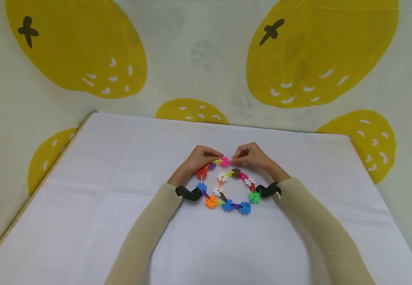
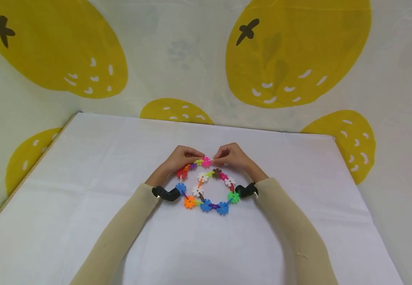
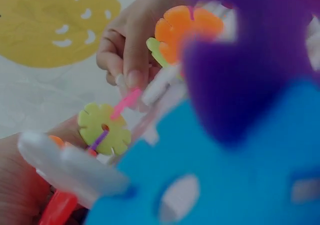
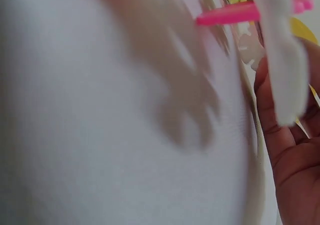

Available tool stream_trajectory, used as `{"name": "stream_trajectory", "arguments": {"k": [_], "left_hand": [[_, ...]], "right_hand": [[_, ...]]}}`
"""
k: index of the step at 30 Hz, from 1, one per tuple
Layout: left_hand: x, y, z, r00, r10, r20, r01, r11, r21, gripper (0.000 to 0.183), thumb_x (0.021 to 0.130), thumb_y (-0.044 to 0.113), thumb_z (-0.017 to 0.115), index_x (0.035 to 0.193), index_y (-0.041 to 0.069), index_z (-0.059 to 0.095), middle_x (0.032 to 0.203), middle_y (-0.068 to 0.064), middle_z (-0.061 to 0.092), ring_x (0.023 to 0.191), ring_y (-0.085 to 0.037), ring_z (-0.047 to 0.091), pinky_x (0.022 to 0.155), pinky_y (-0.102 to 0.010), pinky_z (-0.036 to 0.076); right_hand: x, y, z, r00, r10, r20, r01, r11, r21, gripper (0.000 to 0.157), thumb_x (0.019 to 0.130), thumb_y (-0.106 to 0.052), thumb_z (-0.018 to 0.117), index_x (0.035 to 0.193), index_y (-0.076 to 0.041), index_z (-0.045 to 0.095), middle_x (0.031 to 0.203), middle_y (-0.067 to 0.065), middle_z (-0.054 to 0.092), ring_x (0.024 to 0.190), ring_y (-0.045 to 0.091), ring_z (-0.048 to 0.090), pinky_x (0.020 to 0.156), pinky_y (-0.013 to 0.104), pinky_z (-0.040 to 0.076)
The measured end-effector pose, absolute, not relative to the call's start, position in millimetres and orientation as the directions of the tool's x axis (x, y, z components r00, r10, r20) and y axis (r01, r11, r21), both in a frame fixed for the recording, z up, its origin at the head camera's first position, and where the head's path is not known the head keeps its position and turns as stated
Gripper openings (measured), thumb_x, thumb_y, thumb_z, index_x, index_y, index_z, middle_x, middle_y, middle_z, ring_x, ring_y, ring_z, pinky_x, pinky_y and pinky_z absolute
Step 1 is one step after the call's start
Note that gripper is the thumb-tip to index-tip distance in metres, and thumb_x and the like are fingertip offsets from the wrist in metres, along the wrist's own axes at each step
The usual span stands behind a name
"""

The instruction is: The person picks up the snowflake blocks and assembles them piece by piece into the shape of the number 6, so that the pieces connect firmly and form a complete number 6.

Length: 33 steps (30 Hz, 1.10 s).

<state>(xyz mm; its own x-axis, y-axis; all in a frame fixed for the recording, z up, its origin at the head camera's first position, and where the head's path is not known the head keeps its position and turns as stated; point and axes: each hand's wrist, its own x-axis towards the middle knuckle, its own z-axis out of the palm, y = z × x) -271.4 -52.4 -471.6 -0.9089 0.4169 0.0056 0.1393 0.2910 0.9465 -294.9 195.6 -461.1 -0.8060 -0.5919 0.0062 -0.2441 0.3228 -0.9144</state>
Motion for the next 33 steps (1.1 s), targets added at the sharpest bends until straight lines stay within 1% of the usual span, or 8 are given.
{"name": "stream_trajectory", "arguments": {"k": [6, 10, 15, 19, 24, 29, 30, 33], "left_hand": [[-271.5, -50.8, -474.1, -0.902, 0.430, -0.016, 0.109, 0.264, 0.958, 0.025, 0.092, 0.017, 0.069, 0.113, 0.005, 0.072, 0.108, -0.009, 0.072, 0.096, -0.018, 0.068, 0.087, -0.026, 0.053], [-272.6, -50.8, -477.4, -0.923, 0.384, -0.009, 0.098, 0.260, 0.961, 0.029, 0.095, 0.024, 0.066, 0.118, 0.006, 0.069, 0.112, -0.009, 0.071, 0.095, -0.019, 0.066, 0.088, -0.027, 0.052], [-272.5, -52.5, -475.6, -0.952, 0.303, 0.046, 0.110, 0.200, 0.974, 0.034, 0.098, 0.027, 0.060, 0.123, 0.004, 0.064, 0.119, -0.012, 0.066, 0.107, -0.022, 0.062, 0.097, -0.032, 0.049], [-273.0, -55.5, -472.5, -0.969, 0.243, 0.042, 0.090, 0.189, 0.978, 0.036, 0.098, 0.030, 0.059, 0.126, 0.008, 0.061, 0.124, -0.009, 0.063, 0.115, -0.023, 0.059, 0.101, -0.034, 0.046], [-272.6, -56.9, -469.3, -0.982, 0.183, 0.052, 0.088, 0.194, 0.977, 0.035, 0.099, 0.032, 0.058, 0.127, 0.011, 0.059, 0.127, -0.006, 0.058, 0.115, -0.022, 0.056, 0.102, -0.036, 0.045], [-271.1, -52.2, -467.8, -0.962, 0.188, 0.197, 0.249, 0.311, 0.917, 0.030, 0.098, 0.023, 0.060, 0.123, 0.007, 0.062, 0.123, -0.008, 0.058, 0.109, -0.024, 0.051, 0.091, -0.033, 0.045], [-269.8, -50.1, -466.9, -0.952, 0.210, 0.224, 0.286, 0.337, 0.897, 0.029, 0.098, 0.021, 0.060, 0.122, 0.006, 0.062, 0.122, -0.009, 0.058, 0.109, -0.025, 0.050, 0.089, -0.034, 0.044], [-261.9, -42.9, -462.6, -0.904, 0.330, 0.271, 0.395, 0.403, 0.825, 0.025, 0.097, 0.015, 0.060, 0.119, 0.003, 0.063, 0.120, -0.011, 0.060, 0.114, -0.026, 0.046, 0.094, -0.036, 0.042]], "right_hand": [[-291.9, 197.2, -457.1, -0.803, -0.596, 0.003, -0.255, 0.339, -0.905, 0.014, 0.084, -0.002, 0.075, 0.087, 0.010, 0.069, 0.077, 0.007, 0.071, 0.063, 0.012, 0.059, 0.063, 0.022, 0.051], [-291.1, 200.0, -457.7, -0.814, -0.581, -0.021, -0.234, 0.361, -0.903, 0.014, 0.085, -0.003, 0.074, 0.088, 0.009, 0.067, 0.080, 0.007, 0.070, 0.065, 0.013, 0.060, 0.064, 0.023, 0.052], [-290.1, 207.7, -457.0, -0.886, -0.460, -0.058, -0.159, 0.420, -0.894, 0.018, 0.085, -0.009, 0.076, 0.091, 0.005, 0.066, 0.084, 0.008, 0.068, 0.068, 0.014, 0.063, 0.063, 0.023, 0.053], [-289.7, 216.9, -455.8, -0.936, -0.348, -0.059, -0.118, 0.466, -0.877, 0.023, 0.085, -0.014, 0.077, 0.092, 0.005, 0.065, 0.085, 0.009, 0.067, 0.068, 0.013, 0.063, 0.063, 0.023, 0.053], [-284.4, 227.7, -454.2, -0.970, -0.239, -0.040, -0.075, 0.452, -0.889, 0.025, 0.086, -0.014, 0.076, 0.095, 0.006, 0.063, 0.081, 0.002, 0.065, 0.065, 0.009, 0.063, 0.061, 0.021, 0.052], [-275.2, 235.1, -454.5, -0.988, -0.149, -0.032, -0.033, 0.410, -0.912, 0.026, 0.088, -0.009, 0.073, 0.099, 0.010, 0.059, 0.078, -0.002, 0.062, 0.062, 0.005, 0.060, 0.057, 0.019, 0.049], [-273.3, 236.3, -454.6, -0.990, -0.136, -0.029, -0.029, 0.407, -0.913, 0.026, 0.088, -0.009, 0.072, 0.099, 0.010, 0.058, 0.078, -0.002, 0.061, 0.061, 0.004, 0.060, 0.057, 0.019, 0.049], [-268.9, 239.0, -455.5, -0.995, -0.101, -0.020, -0.022, 0.399, -0.917, 0.028, 0.088, -0.009, 0.072, 0.101, 0.012, 0.057, 0.079, 0.002, 0.061, 0.060, 0.004, 0.059, 0.055, 0.018, 0.048]]}}
